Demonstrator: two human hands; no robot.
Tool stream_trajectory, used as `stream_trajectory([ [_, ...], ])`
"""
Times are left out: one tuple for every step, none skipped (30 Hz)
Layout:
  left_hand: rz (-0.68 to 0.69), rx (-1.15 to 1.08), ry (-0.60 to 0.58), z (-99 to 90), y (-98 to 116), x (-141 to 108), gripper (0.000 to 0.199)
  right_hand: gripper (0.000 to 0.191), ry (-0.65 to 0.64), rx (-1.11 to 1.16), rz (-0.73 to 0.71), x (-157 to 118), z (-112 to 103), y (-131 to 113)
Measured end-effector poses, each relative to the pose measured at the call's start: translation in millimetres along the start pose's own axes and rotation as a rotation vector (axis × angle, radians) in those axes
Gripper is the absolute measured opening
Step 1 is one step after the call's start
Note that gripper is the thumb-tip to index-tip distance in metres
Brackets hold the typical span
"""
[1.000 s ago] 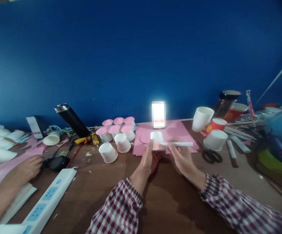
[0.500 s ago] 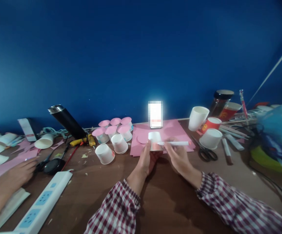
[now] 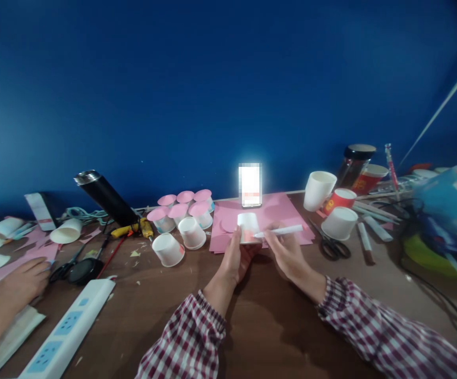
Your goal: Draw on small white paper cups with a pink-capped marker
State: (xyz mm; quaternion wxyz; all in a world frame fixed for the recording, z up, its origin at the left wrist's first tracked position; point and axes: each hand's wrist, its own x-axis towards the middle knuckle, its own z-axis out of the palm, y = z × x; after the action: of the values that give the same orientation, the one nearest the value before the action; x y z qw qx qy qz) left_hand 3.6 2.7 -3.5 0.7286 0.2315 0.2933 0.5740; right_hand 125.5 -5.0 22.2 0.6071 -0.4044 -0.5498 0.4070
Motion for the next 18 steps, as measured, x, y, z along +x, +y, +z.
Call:
stream_trajectory([
  [-0.001, 0.004, -0.005, -0.1, 0.1, 0.0, 0.045, 0.023, 0.01, 0.013, -0.004, -0.2, 0.1, 0.6],
  [0.0, 0.008, -0.007, -0.3, 0.1, 0.1, 0.045, 0.022, 0.018, 0.024, -0.007, -0.3, 0.1, 1.1],
  [0.001, 0.009, -0.006, -0.7, 0.1, 0.2, 0.046, 0.022, 0.023, 0.032, -0.009, -0.3, 0.2, 1.7],
  [0.003, 0.008, -0.002, -1.2, -0.1, 0.4, 0.045, 0.022, 0.022, 0.036, -0.01, -0.3, 0.1, 2.2],
  [0.004, 0.006, 0.0, -1.8, -0.3, 0.6, 0.045, 0.022, 0.015, 0.035, -0.008, -0.2, 0.1, 2.7],
  [0.004, 0.003, -0.002, -2.4, -0.4, 0.9, 0.045, 0.022, 0.006, 0.033, -0.005, 0.0, -0.1, 3.1],
  [0.001, 0.0, -0.007, -2.8, -0.5, 1.0, 0.045, 0.023, -0.005, 0.031, -0.001, 0.1, -0.3, 3.5],
  [-0.003, -0.003, -0.011, -3.1, -0.5, 1.1, 0.045, 0.023, -0.01, 0.031, 0.003, 0.3, -0.5, 3.7],
  [-0.008, -0.003, -0.016, -3.2, -0.4, 1.1, 0.045, 0.023, -0.007, 0.033, 0.002, 0.4, -0.7, 3.9],
  [-0.012, -0.003, -0.019, -3.2, -0.3, 1.1, 0.045, 0.023, -0.004, 0.032, 0.001, 0.5, -0.9, 4.0],
  [-0.014, -0.002, -0.018, -3.0, -0.1, 0.9, 0.045, 0.023, -0.002, 0.029, 0.0, 0.6, -1.0, 3.9],
  [-0.015, -0.001, -0.013, -2.8, 0.1, 0.7, 0.044, 0.023, -0.001, 0.022, 0.0, 0.7, -1.0, 3.9],
  [-0.016, -0.001, -0.007, -2.6, 0.2, 0.5, 0.044, 0.024, -0.001, 0.016, 0.001, 0.8, -1.0, 4.0],
  [-0.017, 0.0, -0.002, -2.4, 0.4, 0.3, 0.044, 0.024, -0.002, 0.013, 0.005, 0.9, -0.9, 4.2],
  [-0.017, -0.001, 0.001, -2.4, 0.5, 0.2, 0.043, 0.024, -0.004, 0.017, 0.011, 1.0, -0.7, 4.6],
  [-0.017, -0.003, 0.001, -2.4, 0.6, 0.1, 0.043, 0.024, -0.008, 0.028, 0.018, 1.1, -0.6, 5.2],
  [-0.017, -0.004, 0.0, -2.5, 0.6, 0.2, 0.043, 0.023, -0.01, 0.041, 0.024, 1.2, -0.5, 6.0],
  [-0.018, -0.006, -0.001, -2.6, 0.6, 0.3, 0.042, 0.023, -0.012, 0.051, 0.028, 1.2, -0.5, 6.9],
])
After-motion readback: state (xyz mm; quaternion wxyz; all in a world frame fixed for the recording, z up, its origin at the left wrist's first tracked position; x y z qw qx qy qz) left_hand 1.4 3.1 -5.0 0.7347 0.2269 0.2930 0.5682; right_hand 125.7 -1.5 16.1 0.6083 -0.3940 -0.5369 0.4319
